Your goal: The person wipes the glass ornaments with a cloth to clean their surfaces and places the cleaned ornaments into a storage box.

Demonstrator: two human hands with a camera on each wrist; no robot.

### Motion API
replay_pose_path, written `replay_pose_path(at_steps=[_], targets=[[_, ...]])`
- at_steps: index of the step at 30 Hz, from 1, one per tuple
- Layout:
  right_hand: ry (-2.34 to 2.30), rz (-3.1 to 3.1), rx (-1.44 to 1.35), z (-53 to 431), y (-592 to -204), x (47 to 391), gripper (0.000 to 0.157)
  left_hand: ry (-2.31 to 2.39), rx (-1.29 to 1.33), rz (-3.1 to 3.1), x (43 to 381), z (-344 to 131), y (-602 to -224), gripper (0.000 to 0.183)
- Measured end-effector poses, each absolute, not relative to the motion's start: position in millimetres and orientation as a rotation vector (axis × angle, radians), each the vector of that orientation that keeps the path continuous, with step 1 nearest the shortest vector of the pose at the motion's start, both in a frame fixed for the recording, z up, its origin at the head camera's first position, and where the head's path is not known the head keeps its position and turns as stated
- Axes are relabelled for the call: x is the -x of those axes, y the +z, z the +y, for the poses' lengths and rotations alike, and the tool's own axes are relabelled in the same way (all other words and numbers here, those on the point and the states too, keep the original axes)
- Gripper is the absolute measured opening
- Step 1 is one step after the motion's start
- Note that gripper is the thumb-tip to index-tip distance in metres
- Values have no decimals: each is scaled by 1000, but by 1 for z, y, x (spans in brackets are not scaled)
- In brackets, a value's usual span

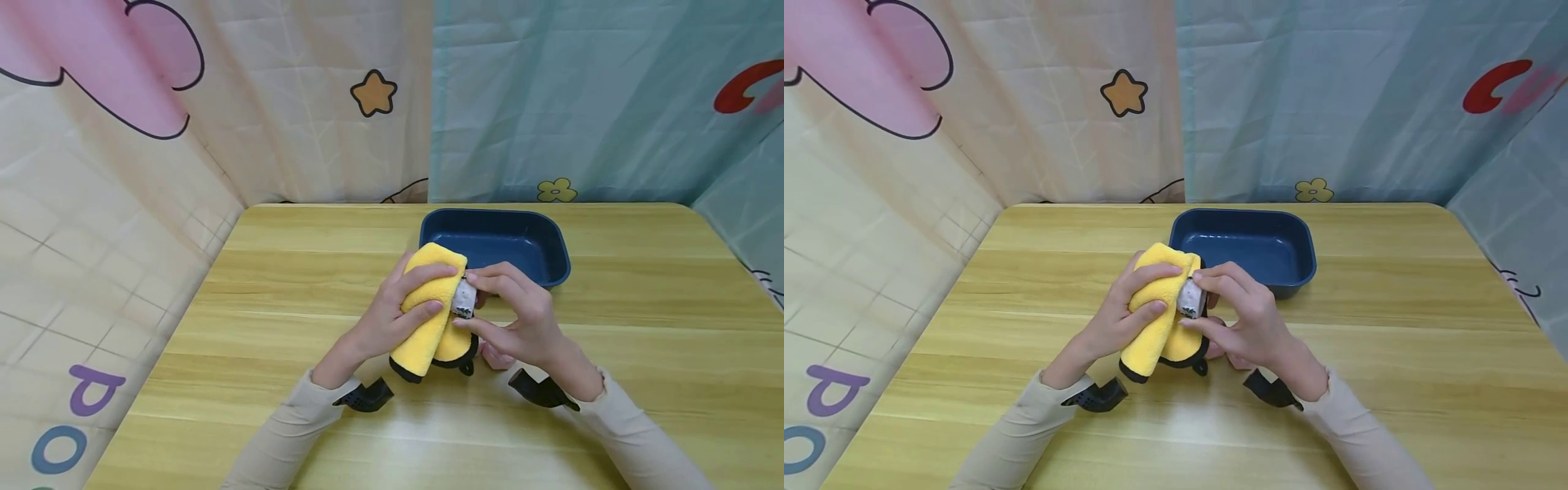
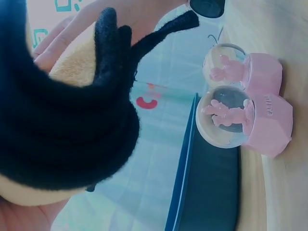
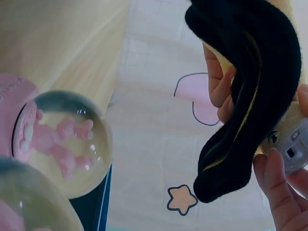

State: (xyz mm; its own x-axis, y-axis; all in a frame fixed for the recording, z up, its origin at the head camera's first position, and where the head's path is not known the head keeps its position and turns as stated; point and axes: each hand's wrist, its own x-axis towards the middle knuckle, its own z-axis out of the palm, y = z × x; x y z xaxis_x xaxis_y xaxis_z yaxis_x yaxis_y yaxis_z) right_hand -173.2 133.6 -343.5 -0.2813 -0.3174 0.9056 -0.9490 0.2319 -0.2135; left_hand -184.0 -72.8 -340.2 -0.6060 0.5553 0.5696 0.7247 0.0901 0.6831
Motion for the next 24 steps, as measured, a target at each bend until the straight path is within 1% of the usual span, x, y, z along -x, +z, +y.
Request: replay_pose_path(at_steps=[10, 18, 24], targets=[[1393, -1783, -1168, 132, -345, 172, 47, -1524, 1316, -2164, 184, -74, -341, 35], [1611, -1895, -1071, 134, -343, 168, 39, -1451, 1349, -2125, 186, -72, -341, 39], [1684, -2001, -991, 134, -342, 164, 41, -1453, 1327, -2158, 185, -73, -340, 35]])
